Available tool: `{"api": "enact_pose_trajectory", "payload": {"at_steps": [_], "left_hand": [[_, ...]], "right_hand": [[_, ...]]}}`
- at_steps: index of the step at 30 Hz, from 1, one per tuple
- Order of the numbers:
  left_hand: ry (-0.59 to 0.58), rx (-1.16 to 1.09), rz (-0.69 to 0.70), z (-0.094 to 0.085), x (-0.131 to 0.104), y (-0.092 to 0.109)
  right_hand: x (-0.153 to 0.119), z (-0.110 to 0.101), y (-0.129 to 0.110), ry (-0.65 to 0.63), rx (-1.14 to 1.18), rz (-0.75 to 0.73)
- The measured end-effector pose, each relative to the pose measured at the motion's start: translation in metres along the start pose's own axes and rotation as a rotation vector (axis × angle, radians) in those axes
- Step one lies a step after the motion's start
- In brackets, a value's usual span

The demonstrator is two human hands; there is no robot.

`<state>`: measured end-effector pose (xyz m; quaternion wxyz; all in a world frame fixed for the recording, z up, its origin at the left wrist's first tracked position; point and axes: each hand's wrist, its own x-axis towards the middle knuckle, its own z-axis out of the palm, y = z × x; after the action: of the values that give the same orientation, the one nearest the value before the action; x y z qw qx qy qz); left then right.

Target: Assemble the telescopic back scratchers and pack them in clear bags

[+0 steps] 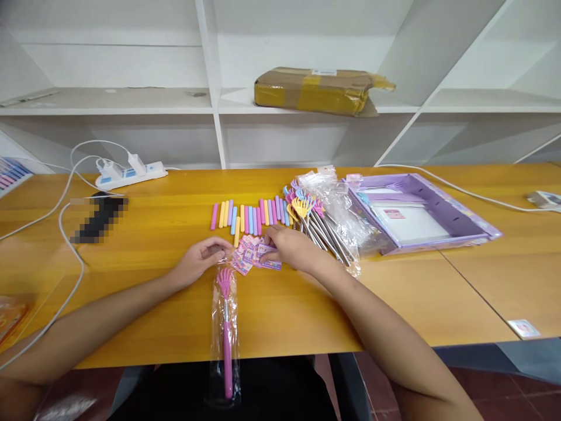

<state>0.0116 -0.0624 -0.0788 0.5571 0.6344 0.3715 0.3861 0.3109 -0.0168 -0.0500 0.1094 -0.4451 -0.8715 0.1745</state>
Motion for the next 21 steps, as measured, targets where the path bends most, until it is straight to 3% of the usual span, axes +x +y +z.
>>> {"api": "enact_pose_trajectory", "payload": {"at_steps": [4,8,11,15,21], "left_hand": [[0.073,-0.028,0.003,-0.002,0.0,-0.003],[0.094,-0.085,-0.017,0.001,0.001,-0.008],[0.064,-0.018,-0.021,0.006,0.002,-0.008],[0.014,-0.011,-0.015,0.011,0.002,-0.005],[-0.037,-0.104,-0.032,0.01,0.0,-0.007]], "right_hand": [[0.001,-0.008,-0.002,-0.077,0.1,0.037],[-0.006,-0.023,-0.021,-0.16,0.372,-0.105],[-0.011,-0.019,-0.045,-0.154,0.557,-0.188],[-0.008,0.008,-0.067,0.075,0.45,-0.276],[0.003,0.034,-0.061,0.467,0.32,-0.298]]}}
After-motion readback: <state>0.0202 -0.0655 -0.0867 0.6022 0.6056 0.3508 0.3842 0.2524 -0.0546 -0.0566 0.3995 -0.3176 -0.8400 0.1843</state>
